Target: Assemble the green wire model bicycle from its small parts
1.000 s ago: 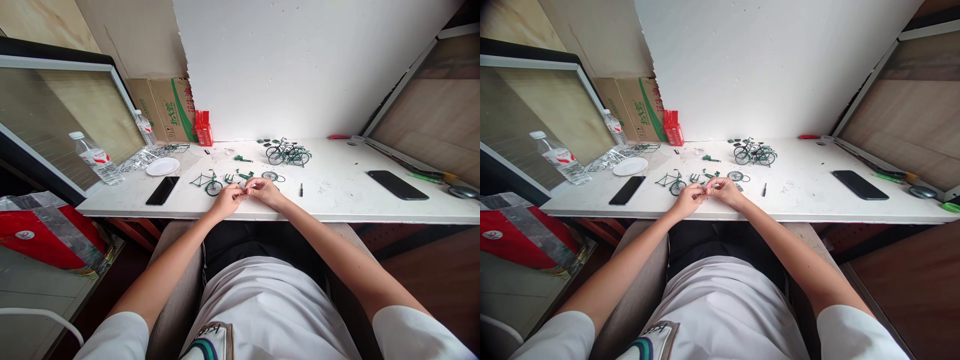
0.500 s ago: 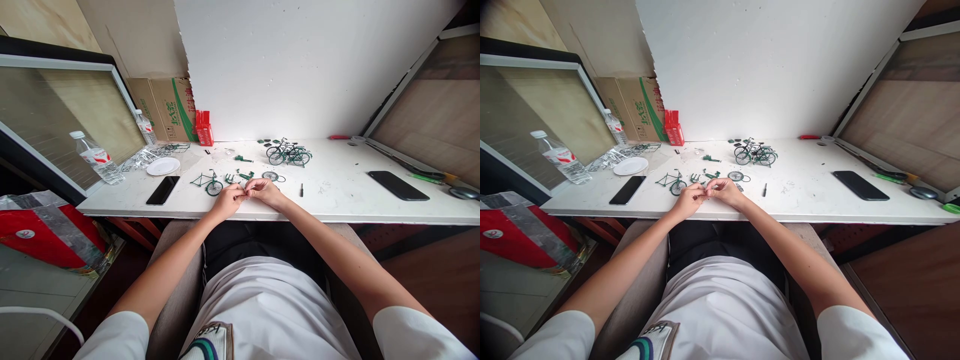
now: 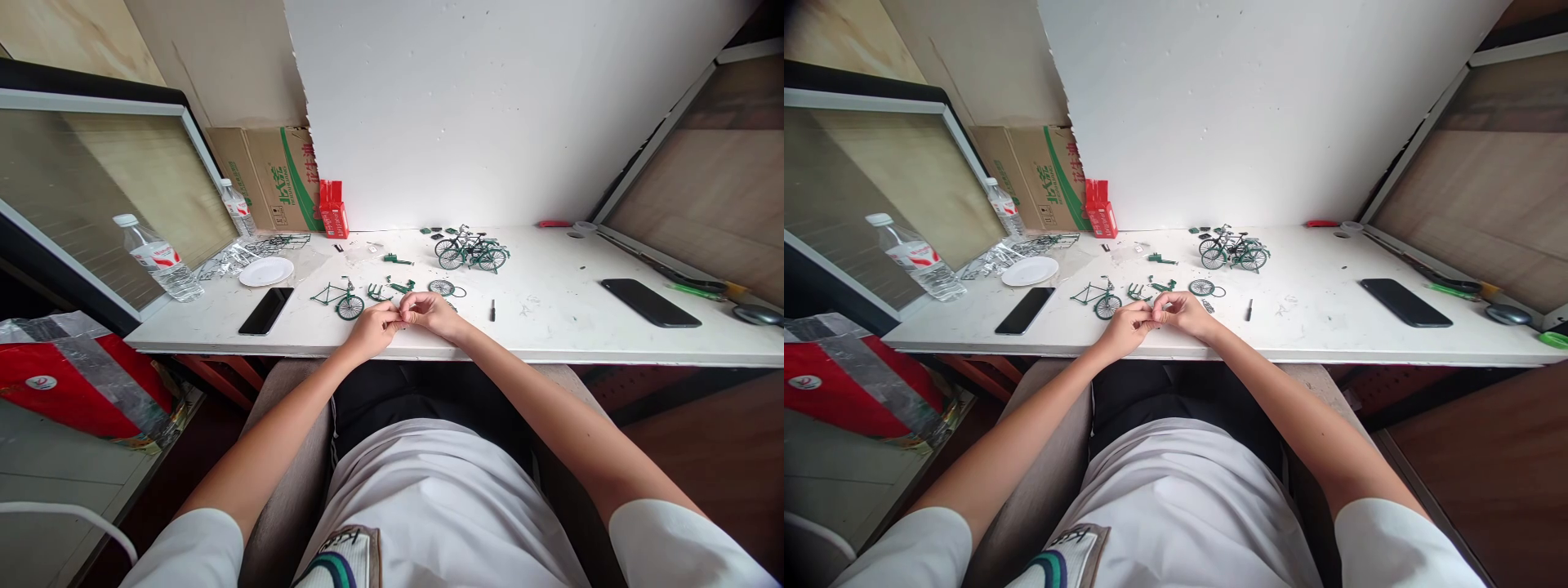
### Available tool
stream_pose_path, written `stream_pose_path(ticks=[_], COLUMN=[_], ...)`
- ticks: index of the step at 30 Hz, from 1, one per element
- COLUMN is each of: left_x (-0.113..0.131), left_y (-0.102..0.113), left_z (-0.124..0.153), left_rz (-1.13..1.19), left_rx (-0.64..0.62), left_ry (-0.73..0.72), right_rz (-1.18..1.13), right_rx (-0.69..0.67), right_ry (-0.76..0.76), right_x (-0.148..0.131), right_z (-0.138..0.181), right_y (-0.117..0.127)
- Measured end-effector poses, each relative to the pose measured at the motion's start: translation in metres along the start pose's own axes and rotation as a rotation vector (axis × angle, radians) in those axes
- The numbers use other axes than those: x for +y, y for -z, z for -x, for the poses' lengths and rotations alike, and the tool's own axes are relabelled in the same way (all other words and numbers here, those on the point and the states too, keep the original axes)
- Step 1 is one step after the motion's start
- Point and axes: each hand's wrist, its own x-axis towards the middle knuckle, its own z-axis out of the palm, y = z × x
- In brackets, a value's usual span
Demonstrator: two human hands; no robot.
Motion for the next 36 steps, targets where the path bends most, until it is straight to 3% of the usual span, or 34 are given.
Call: stream_pose_path(ticks=[12,29,36], left_x=[0.002,0.001,-0.001], left_y=[0.001,0.002,0.002], left_z=[-0.002,-0.004,-0.004], left_rz=[0.074,0.212,0.22], left_rx=[0.053,0.07,0.063], left_ry=[-0.005,0.127,0.132], right_rz=[-0.124,-0.084,-0.084], right_rx=[0.034,0.07,0.071], right_ry=[-0.022,-0.019,-0.039], right_x=[0.003,0.009,-0.003], right_z=[-0.001,-0.003,0.001], right_y=[0.001,0.004,0.0])
